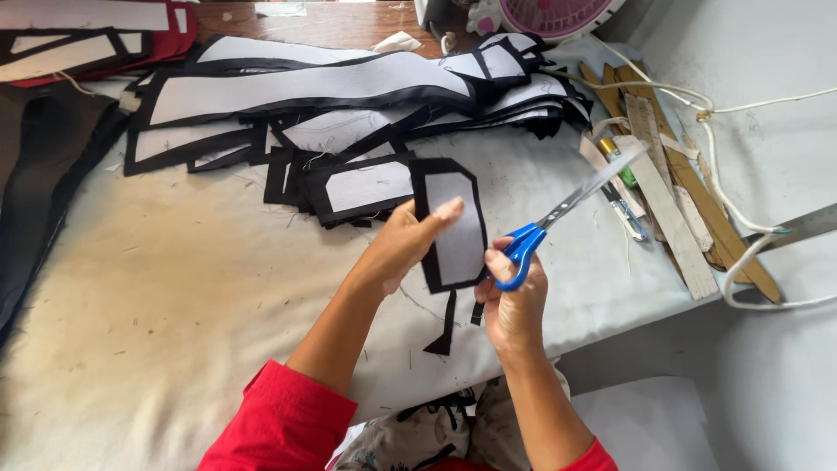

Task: The person uses scissors to trim the edges of a black fabric piece, removing excess material. They then pick up a stack of similar fabric pieces and trim the edges of another piece, placing the finished items on the table.

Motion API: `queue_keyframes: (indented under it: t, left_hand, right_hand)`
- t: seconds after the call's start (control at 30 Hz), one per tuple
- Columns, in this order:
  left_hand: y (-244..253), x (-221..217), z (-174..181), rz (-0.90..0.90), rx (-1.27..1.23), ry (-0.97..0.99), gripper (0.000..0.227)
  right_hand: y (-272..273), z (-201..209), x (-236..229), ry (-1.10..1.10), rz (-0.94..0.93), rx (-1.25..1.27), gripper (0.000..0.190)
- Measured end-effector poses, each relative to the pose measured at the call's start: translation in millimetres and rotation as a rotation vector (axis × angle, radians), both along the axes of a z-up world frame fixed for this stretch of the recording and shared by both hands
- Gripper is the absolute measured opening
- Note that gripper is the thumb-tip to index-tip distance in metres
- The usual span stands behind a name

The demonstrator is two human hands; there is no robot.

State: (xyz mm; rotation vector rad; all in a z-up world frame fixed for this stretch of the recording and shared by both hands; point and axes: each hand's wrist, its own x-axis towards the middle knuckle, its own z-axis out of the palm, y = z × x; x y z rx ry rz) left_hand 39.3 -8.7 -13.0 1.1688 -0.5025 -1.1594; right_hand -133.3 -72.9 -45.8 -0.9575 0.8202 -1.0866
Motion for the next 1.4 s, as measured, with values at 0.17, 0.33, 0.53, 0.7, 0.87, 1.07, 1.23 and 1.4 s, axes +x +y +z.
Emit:
queue_keyframes:
  t: [0.17, 0.33, 0.53, 0.7, 0.87, 1.07, 1.23, 1.4]
  left_hand:
    - [-2.3, -27.5, 20.1, -0.229, -0.162, 0.127, 0.064]
    - [-11.7, -20.4, 8.3, -0.006, -0.141, 0.229, 0.039]
    - [2.1, 7.3, 38.7, 0.173, -0.032, 0.212, 0.034]
    - [7.5, 28.2, 33.6, 0.238, -0.041, 0.135, 0.035]
    - [8.8, 37.4, 34.0, 0.318, 0.036, 0.13, 0.036]
    - [17.9, 34.7, 53.3, 0.295, 0.045, 0.138, 0.044]
    - [15.7, 33.3, 49.2, 0.232, -0.024, 0.145, 0.031]
    - [18.6, 31.4, 53.1, 0.209, 0.007, 0.12, 0.033]
  right_hand:
    - [-16.0, 9.0, 11.1, -0.084, -0.143, 0.004, 0.024]
    - [7.2, 46.0, 7.3, -0.005, 0.063, -0.001, 0.028]
    - [18.3, 16.2, -37.8, 0.101, 0.651, 0.049, 0.034]
    - [21.4, 8.3, -57.5, 0.123, 0.855, 0.116, 0.052]
    - [17.7, 5.4, -70.6, 0.209, 0.882, 0.147, 0.061]
    - [16.3, 4.0, -76.5, 0.239, 0.892, 0.176, 0.057]
    - [17.8, 6.3, -77.1, 0.312, 0.865, 0.174, 0.042]
    - [20.5, 9.6, -71.9, 0.347, 0.848, 0.16, 0.036]
